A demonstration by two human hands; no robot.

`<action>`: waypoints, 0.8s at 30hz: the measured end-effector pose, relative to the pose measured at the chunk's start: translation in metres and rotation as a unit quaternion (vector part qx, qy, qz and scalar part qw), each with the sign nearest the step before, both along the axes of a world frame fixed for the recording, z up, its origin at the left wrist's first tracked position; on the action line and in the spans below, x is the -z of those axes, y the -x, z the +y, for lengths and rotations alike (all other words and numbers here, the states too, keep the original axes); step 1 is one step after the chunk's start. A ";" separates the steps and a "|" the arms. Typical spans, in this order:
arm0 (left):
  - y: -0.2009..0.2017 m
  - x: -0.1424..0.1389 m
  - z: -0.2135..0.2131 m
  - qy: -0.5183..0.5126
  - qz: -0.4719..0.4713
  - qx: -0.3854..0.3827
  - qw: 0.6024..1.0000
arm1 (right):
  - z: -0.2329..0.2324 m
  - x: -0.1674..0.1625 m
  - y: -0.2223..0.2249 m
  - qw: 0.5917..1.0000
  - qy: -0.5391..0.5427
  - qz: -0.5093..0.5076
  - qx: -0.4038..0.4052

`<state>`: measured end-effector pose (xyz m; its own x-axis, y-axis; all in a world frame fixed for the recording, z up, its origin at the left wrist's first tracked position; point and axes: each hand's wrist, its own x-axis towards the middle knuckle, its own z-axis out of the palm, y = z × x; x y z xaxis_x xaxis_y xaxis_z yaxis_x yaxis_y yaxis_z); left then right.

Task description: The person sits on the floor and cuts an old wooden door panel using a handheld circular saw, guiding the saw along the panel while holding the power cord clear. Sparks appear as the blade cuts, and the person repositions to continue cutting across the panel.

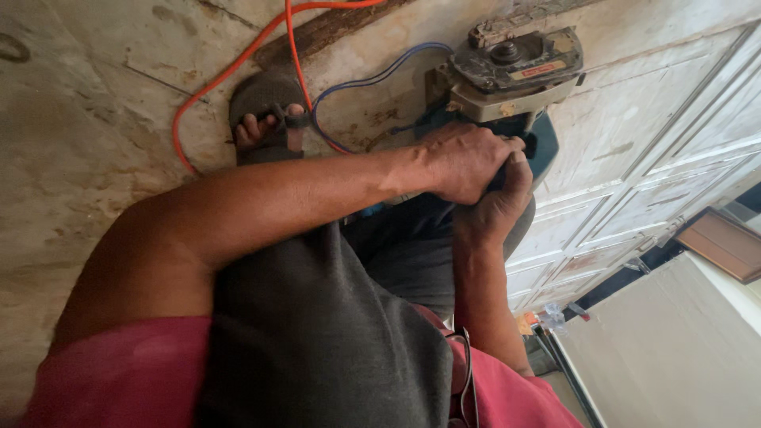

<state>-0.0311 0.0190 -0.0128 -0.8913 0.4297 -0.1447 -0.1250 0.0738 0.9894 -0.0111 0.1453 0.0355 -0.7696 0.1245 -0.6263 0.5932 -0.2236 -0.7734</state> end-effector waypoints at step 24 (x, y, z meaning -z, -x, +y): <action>0.011 0.001 0.012 0.003 -0.008 -0.003 1.000 | 0.000 -0.007 0.015 0.996 0.082 -0.012 -0.037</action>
<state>-0.0419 0.0314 -0.0138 -0.8913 0.4234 -0.1619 -0.1419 0.0786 0.9868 -0.0260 0.1448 0.0421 -0.7574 -0.0386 -0.6518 0.6309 -0.3006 -0.7153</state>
